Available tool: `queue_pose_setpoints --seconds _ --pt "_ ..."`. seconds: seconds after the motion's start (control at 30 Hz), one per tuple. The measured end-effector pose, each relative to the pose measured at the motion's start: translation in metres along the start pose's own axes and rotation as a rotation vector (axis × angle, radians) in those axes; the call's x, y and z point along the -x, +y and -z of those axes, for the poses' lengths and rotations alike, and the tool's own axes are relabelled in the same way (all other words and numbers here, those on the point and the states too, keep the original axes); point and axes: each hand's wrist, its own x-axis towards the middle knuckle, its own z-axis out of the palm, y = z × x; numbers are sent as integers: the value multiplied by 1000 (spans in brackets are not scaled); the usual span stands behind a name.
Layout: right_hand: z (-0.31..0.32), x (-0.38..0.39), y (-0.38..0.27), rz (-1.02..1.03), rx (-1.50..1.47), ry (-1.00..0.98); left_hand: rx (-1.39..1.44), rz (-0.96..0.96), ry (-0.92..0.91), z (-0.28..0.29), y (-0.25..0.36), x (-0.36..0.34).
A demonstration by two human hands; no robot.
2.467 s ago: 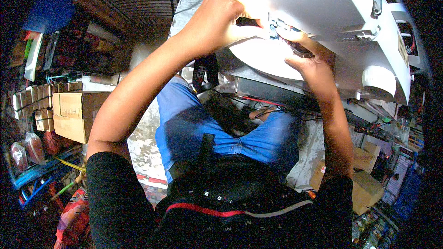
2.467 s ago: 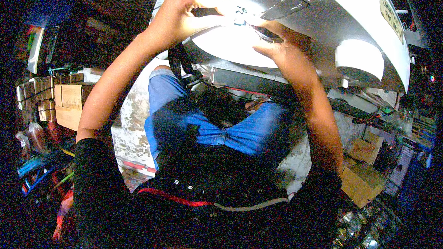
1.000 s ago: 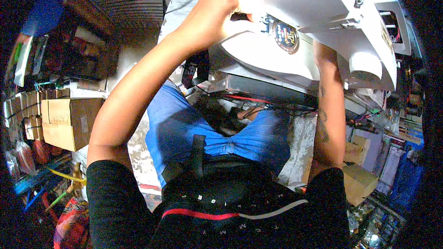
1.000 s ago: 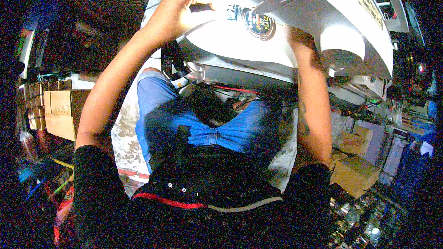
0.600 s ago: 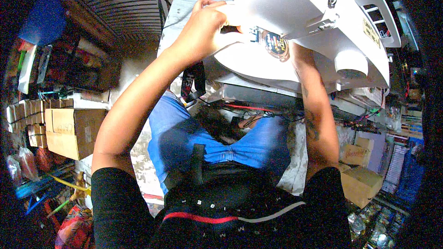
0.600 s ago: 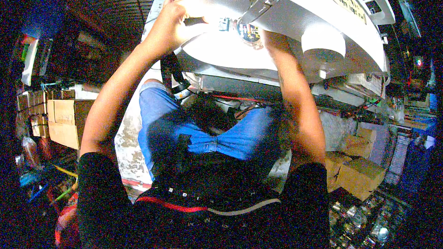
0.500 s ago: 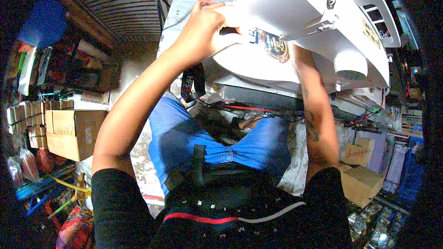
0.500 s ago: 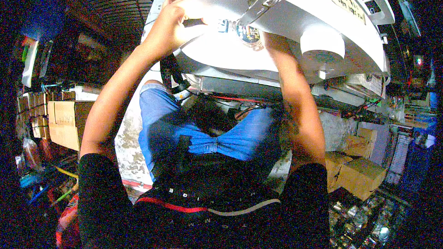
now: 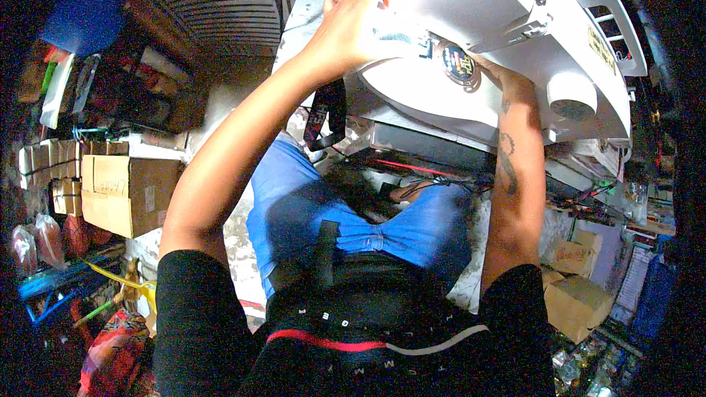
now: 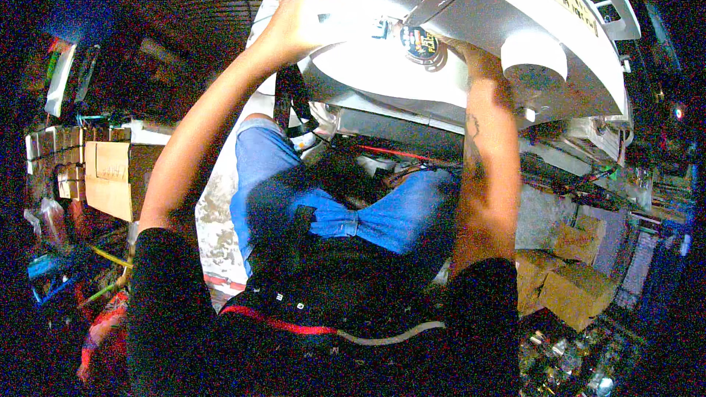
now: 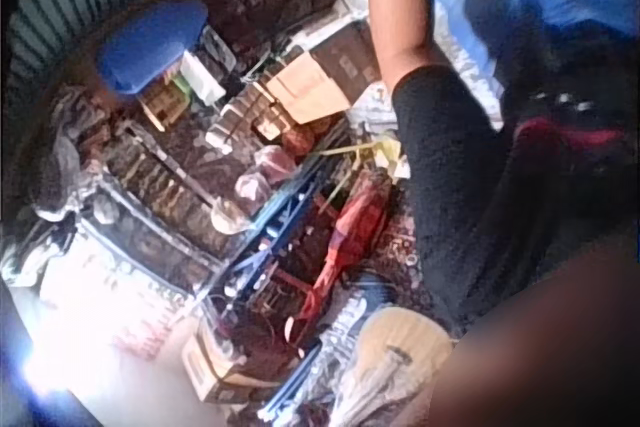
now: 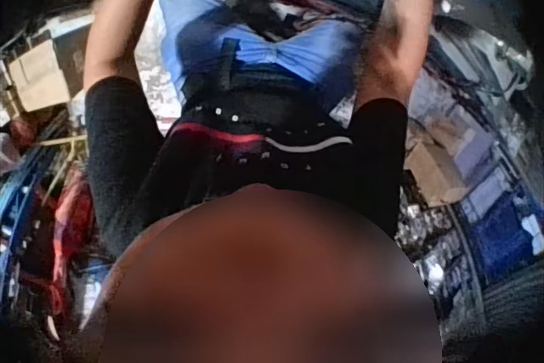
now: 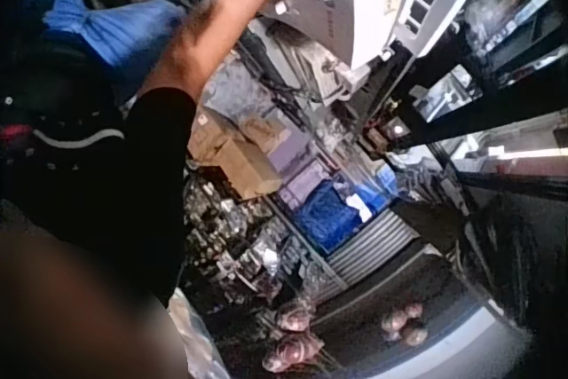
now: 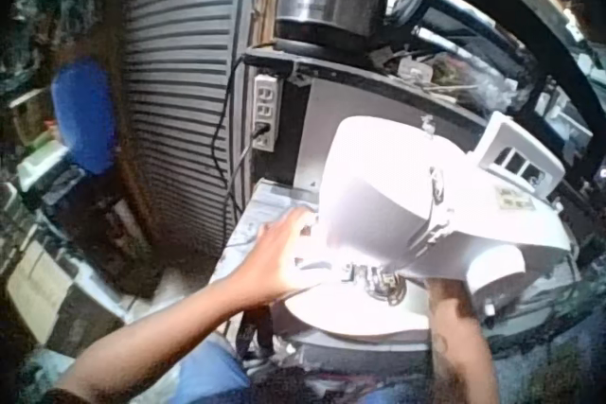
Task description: The person removes a decorative badge from a white sewing machine, then uses pliers to remove a small metal ring from the needle area. They reattach the badge and continue adjusting the machine's needle and presser foot area.
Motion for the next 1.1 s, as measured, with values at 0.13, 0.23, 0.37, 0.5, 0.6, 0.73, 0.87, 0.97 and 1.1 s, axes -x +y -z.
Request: queue_pose_setpoints --seconds 0.13,0.23,0.37,0.5,0.6,0.73,0.87,0.97,1.1 --pt "1 0 -4 3 1 2 -105 -22 48 1 6 2" --pt "1 0 -8 13 -1 -4 -194 -16 101 3 15 7" --pt "1 -2 -10 23 11 5 -202 -51 106 5 22 12" --pt "1 -1 -9 38 18 3 -144 -56 142 3 24 14" --pt "2 0 -7 44 27 5 -117 -12 123 3 24 11" --pt "3 0 -7 45 30 5 -52 102 19 9 25 5" --pt "4 0 -10 52 29 2 -114 181 -103 15 26 3" --pt "3 1 -15 57 29 9 -161 125 -97 16 27 5" --pt "1 -1 -17 61 24 9 -151 48 -61 15 26 3"
